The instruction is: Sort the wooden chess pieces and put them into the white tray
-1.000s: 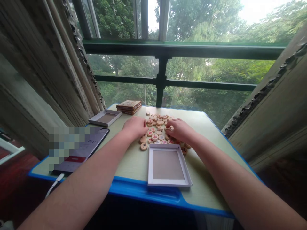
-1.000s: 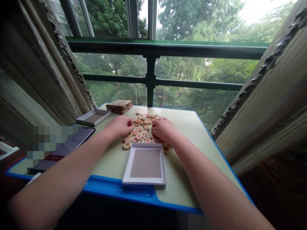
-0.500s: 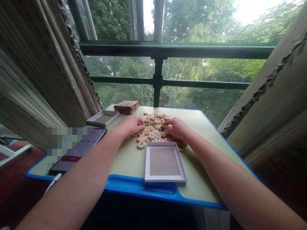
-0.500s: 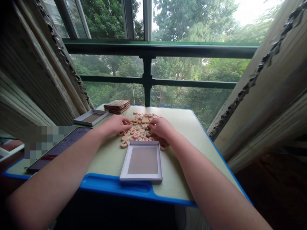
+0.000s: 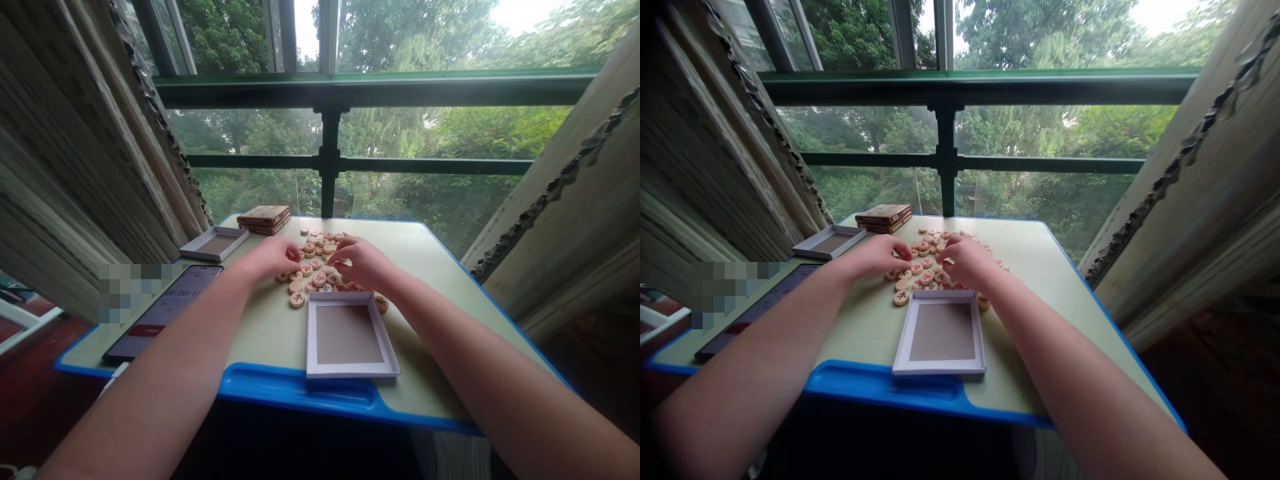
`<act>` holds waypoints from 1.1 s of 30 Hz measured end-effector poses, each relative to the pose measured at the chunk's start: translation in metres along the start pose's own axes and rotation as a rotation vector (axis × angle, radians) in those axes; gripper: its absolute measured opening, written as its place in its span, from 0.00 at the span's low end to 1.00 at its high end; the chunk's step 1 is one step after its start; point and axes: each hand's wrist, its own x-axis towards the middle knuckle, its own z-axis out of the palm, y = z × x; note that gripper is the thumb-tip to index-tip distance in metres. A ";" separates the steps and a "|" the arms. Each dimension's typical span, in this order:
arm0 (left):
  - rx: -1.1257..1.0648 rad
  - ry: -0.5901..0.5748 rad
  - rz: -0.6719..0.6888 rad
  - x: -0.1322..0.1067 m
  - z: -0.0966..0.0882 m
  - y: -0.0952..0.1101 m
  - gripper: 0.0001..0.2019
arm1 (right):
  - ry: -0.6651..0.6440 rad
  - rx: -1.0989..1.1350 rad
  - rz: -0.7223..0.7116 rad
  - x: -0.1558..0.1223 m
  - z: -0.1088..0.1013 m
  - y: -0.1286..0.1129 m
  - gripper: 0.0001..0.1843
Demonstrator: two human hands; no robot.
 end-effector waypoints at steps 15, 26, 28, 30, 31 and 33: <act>0.124 0.070 -0.037 0.004 0.001 0.001 0.12 | -0.104 -0.051 0.330 0.002 0.003 -0.006 0.11; 0.318 0.107 0.011 -0.013 -0.011 0.015 0.11 | -0.065 -0.119 0.216 -0.001 0.003 -0.001 0.20; 0.319 -0.005 0.008 -0.020 -0.017 0.019 0.11 | -0.062 -0.172 0.143 -0.001 0.003 0.000 0.20; 0.333 -0.059 -0.001 -0.025 -0.022 0.021 0.13 | -0.050 -0.217 0.129 -0.002 0.001 -0.002 0.20; 0.344 -0.066 -0.008 -0.026 -0.024 0.021 0.14 | -0.044 -0.229 0.140 -0.002 -0.001 -0.003 0.20; 0.353 -0.082 -0.023 -0.028 -0.027 0.020 0.18 | -0.034 -0.237 0.155 -0.003 -0.004 -0.006 0.20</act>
